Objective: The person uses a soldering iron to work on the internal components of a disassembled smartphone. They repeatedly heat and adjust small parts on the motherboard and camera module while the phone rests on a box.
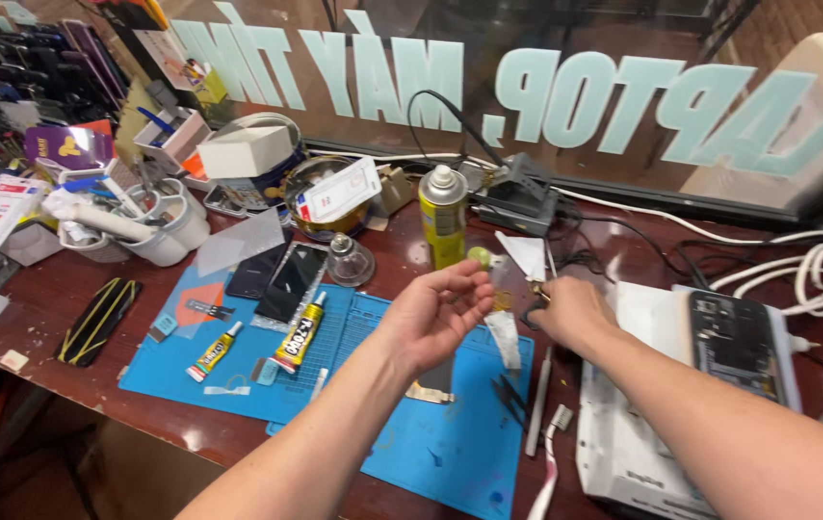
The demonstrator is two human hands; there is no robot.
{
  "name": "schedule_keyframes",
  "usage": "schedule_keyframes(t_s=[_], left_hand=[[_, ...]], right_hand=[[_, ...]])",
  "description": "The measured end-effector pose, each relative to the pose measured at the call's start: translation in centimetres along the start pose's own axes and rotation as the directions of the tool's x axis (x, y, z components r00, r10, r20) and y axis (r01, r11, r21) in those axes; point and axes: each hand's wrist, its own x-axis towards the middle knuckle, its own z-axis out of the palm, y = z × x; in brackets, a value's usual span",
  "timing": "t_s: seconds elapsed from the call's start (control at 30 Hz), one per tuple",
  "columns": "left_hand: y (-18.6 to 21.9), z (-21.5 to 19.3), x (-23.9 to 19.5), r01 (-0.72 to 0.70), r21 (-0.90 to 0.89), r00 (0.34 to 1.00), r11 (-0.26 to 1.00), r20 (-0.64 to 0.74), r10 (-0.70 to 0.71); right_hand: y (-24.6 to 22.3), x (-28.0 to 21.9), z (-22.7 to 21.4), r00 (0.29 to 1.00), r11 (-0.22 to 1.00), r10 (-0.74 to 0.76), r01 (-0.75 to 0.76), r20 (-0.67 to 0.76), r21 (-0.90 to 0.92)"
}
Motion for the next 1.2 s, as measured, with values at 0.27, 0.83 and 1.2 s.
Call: schedule_keyframes(t_s=[0.27,0.83,1.2], left_hand=[[3.8,-3.4,0.1,0.155,0.02,0.98,0.988,0.122,-0.157],[-1.1,0.7,4.1,0.274,0.189,0.961,0.943,-0.008,-0.277],[-10.5,9.2,4.4,0.237,0.278,0.968,0.931,0.013,-0.25]], right_hand=[[-1.0,2.4,6.4,0.99,0.978,0.128,-0.117,0.057,-0.172],[-0.4,2.9,-8.5,0.916,0.401,0.22,-0.399,0.336,0.825],[7.7,-7.1,-16.0,0.932,0.31,0.14,-0.361,0.333,0.879]])
